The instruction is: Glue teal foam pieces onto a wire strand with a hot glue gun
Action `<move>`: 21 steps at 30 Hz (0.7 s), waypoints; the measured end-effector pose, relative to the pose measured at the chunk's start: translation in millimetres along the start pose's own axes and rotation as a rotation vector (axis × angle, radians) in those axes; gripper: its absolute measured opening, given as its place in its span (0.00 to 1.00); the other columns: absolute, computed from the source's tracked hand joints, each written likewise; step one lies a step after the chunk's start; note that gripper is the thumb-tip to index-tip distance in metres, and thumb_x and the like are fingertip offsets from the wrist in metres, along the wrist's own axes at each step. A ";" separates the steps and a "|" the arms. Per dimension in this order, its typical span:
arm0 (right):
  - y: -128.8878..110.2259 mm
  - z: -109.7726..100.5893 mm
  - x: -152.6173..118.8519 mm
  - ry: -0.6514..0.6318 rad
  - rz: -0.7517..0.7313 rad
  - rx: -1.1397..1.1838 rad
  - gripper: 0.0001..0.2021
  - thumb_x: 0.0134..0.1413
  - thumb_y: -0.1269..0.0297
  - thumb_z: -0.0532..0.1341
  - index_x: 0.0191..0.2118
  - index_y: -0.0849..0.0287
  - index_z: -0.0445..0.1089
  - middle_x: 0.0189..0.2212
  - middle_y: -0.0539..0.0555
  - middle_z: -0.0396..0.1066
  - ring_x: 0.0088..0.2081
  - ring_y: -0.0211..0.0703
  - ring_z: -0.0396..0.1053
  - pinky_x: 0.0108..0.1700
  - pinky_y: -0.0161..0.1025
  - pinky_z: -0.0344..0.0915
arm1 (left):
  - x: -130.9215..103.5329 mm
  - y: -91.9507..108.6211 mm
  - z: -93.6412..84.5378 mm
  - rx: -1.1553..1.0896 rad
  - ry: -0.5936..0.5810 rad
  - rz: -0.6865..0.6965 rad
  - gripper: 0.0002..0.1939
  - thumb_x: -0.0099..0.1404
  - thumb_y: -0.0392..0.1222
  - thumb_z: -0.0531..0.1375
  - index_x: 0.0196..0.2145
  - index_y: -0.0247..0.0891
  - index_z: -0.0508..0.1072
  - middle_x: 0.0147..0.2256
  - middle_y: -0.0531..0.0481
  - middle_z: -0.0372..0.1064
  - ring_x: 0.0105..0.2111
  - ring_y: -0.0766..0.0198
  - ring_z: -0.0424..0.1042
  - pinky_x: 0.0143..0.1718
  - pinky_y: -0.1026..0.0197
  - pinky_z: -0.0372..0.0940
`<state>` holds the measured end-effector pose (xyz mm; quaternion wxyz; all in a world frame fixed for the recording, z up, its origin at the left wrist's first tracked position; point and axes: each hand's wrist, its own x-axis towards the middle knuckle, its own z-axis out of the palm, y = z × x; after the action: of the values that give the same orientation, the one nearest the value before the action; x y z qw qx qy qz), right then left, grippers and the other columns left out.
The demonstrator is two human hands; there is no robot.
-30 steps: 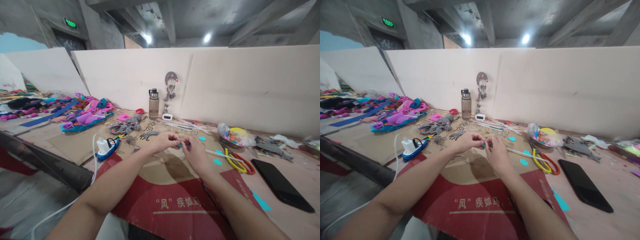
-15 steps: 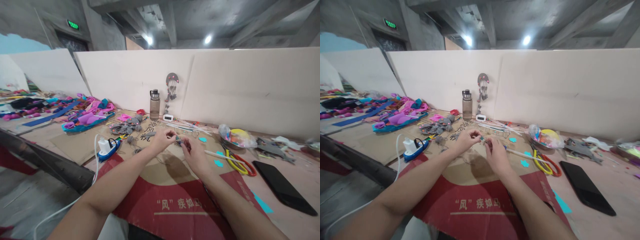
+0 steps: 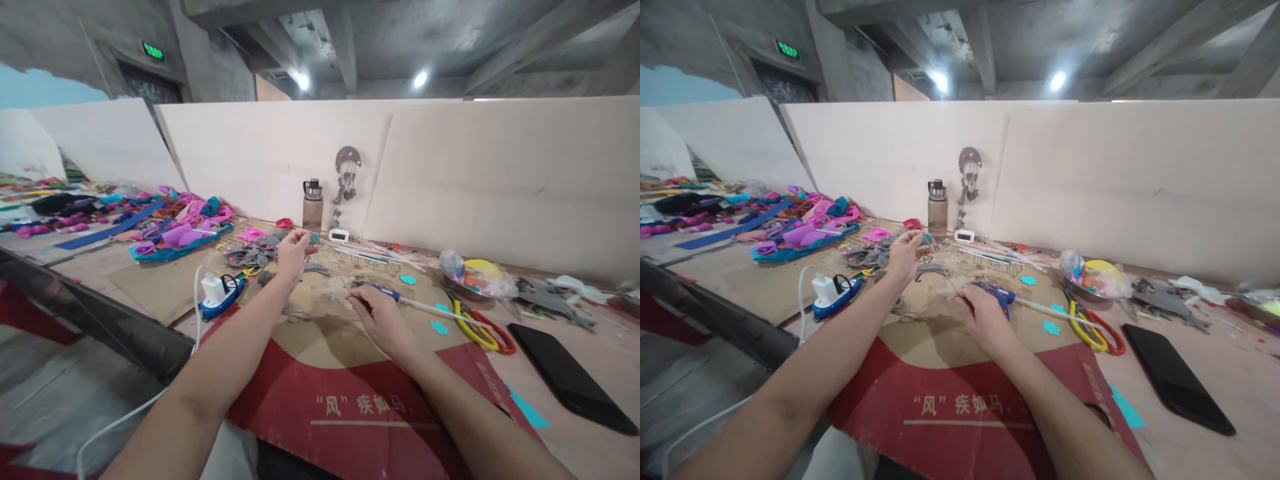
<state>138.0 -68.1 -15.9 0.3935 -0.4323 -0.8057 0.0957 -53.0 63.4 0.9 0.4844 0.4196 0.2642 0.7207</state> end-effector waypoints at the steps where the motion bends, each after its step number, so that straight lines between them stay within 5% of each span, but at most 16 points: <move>1: -0.6 -1.2 0.3 0.001 0.019 0.012 0.10 0.63 0.64 0.54 0.33 0.58 0.69 0.28 0.52 0.70 0.31 0.40 0.66 0.36 0.37 0.60 | 3.5 2.0 -3.2 -0.034 0.032 -0.001 0.11 0.50 0.41 0.67 0.29 0.34 0.70 0.28 0.53 0.70 0.27 0.70 0.70 0.27 0.67 0.68; 7: -12.7 -15.1 0.8 -0.039 0.078 0.220 0.13 0.63 0.57 0.55 0.35 0.59 0.71 0.25 0.49 0.67 0.27 0.36 0.63 0.31 0.34 0.59 | 15.0 1.7 -13.2 -0.193 0.214 -0.051 0.05 0.54 0.36 0.64 0.28 0.34 0.70 0.26 0.52 0.72 0.26 0.69 0.72 0.29 0.67 0.68; 13: -32.4 -21.2 -3.4 -0.519 0.136 0.581 0.24 0.63 0.45 0.50 0.34 0.60 0.72 0.30 0.53 0.68 0.25 0.35 0.64 0.24 0.33 0.60 | 19.1 2.3 -12.3 -0.351 0.302 -0.063 0.05 0.57 0.30 0.61 0.25 0.34 0.71 0.24 0.53 0.72 0.25 0.72 0.72 0.33 0.67 0.70; 16: -20.2 -20.7 0.7 -0.380 0.185 0.424 0.26 0.65 0.46 0.45 0.35 0.60 0.72 0.33 0.56 0.71 0.33 0.41 0.69 0.35 0.38 0.67 | 17.9 6.4 -9.1 -0.395 0.283 -0.142 0.06 0.58 0.30 0.61 0.24 0.34 0.71 0.24 0.52 0.72 0.25 0.73 0.72 0.33 0.70 0.69; 21: 29.8 -29.0 9.6 -0.069 0.403 -0.329 0.16 0.63 0.58 0.51 0.32 0.59 0.72 0.32 0.60 0.75 0.36 0.49 0.71 0.41 0.44 0.64 | 7.4 8.0 -1.5 -0.317 0.142 -0.202 0.02 0.58 0.35 0.63 0.30 0.35 0.73 0.28 0.52 0.74 0.28 0.70 0.74 0.27 0.70 0.66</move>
<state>174.3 -48.0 -5.8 0.2633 -0.6388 -0.7209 0.0545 -59.4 67.2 9.1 0.5943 0.2574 0.2216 0.7290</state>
